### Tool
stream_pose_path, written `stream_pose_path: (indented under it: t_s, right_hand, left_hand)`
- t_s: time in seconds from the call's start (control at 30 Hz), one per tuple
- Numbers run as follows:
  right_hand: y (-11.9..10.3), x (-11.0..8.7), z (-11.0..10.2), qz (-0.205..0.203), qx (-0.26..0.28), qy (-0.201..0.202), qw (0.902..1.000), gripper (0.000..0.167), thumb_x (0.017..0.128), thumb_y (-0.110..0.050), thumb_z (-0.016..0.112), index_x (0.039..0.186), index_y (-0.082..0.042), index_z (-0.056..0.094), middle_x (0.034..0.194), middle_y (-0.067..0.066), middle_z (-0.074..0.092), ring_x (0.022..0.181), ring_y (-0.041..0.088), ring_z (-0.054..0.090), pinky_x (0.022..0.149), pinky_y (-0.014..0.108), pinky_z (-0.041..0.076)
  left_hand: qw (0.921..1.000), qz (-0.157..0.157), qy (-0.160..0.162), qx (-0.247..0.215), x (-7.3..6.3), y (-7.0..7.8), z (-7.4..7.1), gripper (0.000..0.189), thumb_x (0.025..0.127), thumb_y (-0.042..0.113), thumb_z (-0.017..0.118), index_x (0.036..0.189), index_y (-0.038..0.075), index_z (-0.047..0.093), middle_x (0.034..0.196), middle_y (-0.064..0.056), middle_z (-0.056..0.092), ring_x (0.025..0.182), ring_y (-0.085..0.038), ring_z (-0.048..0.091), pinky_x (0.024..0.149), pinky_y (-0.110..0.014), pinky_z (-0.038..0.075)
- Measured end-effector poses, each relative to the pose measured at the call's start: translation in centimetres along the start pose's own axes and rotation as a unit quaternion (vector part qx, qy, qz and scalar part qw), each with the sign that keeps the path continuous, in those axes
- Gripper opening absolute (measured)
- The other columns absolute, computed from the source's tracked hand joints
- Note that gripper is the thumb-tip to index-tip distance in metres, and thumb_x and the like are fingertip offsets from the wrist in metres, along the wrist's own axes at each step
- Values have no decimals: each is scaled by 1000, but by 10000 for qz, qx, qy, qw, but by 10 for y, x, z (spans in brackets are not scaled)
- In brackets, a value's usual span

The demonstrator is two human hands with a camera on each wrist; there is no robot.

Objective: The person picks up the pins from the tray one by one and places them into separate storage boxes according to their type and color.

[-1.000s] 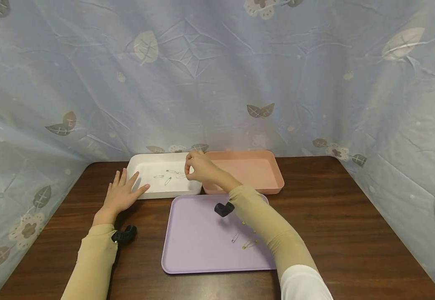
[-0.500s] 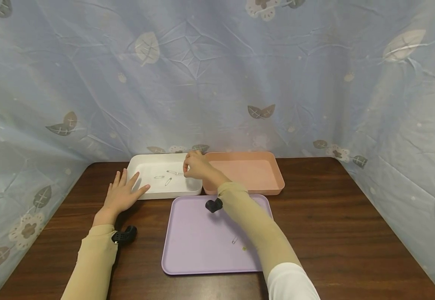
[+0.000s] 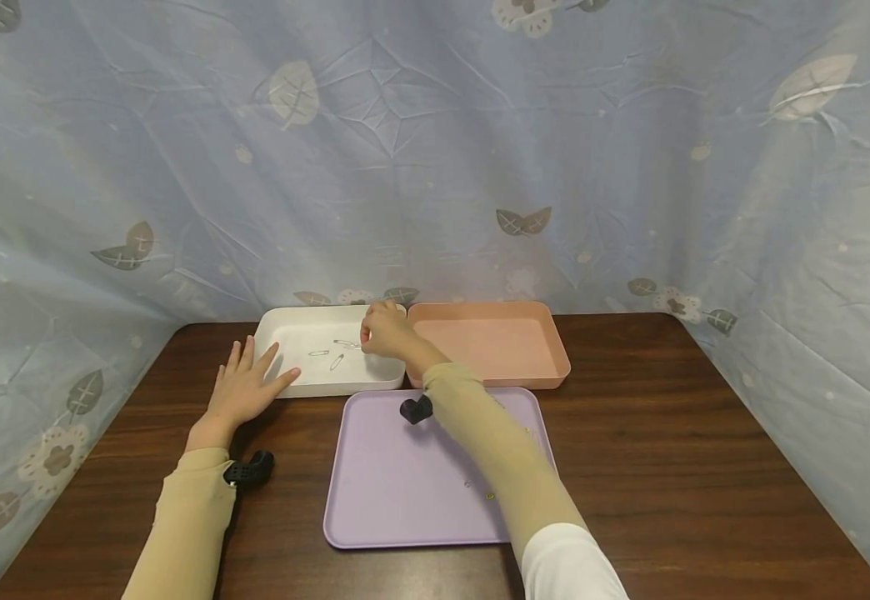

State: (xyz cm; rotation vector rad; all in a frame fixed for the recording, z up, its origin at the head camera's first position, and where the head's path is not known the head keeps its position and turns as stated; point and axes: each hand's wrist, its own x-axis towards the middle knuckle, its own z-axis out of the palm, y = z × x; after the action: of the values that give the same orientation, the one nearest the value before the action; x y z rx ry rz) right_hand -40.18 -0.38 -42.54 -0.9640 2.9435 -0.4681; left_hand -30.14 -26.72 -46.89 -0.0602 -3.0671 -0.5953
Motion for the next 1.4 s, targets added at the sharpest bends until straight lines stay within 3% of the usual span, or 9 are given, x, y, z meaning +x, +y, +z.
stream_pose_path:
  t_s: [0.3, 0.5, 0.67, 0.9, 1.13, 1.4]
  right_hand:
    - [2, -3, -3, -62, 366, 452, 9983, 4, 85, -14, 71, 82, -11, 72, 123, 12, 59, 125, 33, 44, 117, 53, 26]
    - [3, -9, -7, -52, 504, 470, 9976, 6, 86, -16, 71, 82, -12, 70, 121, 9, 58, 126, 32, 42, 112, 51, 33]
    - [5, -18, -11, -320, 484, 628, 9963, 6, 84, -15, 72, 80, -13, 69, 117, 9, 59, 126, 33, 42, 114, 52, 31]
    - [6, -39, -18, -677, 545, 779, 9932, 7, 83, -15, 73, 79, -13, 68, 113, 11, 57, 112, 30, 46, 105, 47, 36]
    - [17, -66, -19, -791, 776, 822, 9904, 8, 83, -16, 72, 77, -17, 66, 109, 7, 54, 109, 26, 44, 100, 42, 39]
    - [31, -101, -22, -887, 1008, 1078, 9851, 6, 77, -11, 72, 76, -13, 66, 103, 8, 58, 100, 25, 51, 92, 41, 44]
  left_hand:
    - [10000, 4, 22, -1, 1, -1, 1, 92, 90, 75, 36, 155, 12, 24, 161, -27, -4, 148, -49, -6, 111, -74, 3]
    - [10000, -20, 17, -21, 0, 0, 0, 92, 89, 75, 37, 156, 13, 23, 162, -26, -5, 148, -48, -7, 112, -74, 2]
    - [10000, 3, 6, -54, -1, 2, -1, 92, 90, 74, 38, 155, 12, 23, 162, -26, -6, 148, -49, -8, 111, -74, 2]
    - [10000, 31, 31, -57, -2, 1, -3, 91, 90, 74, 38, 155, 12, 23, 161, -26, -5, 148, -49, -7, 111, -74, 2]
    - [10000, 22, 31, -53, -2, 1, -1, 91, 90, 74, 38, 155, 11, 24, 161, -27, -3, 148, -49, -7, 111, -74, 3]
    - [10000, 32, 63, -24, -1, 0, 0, 91, 90, 74, 38, 155, 11, 24, 161, -28, -3, 148, -49, -6, 111, -74, 3]
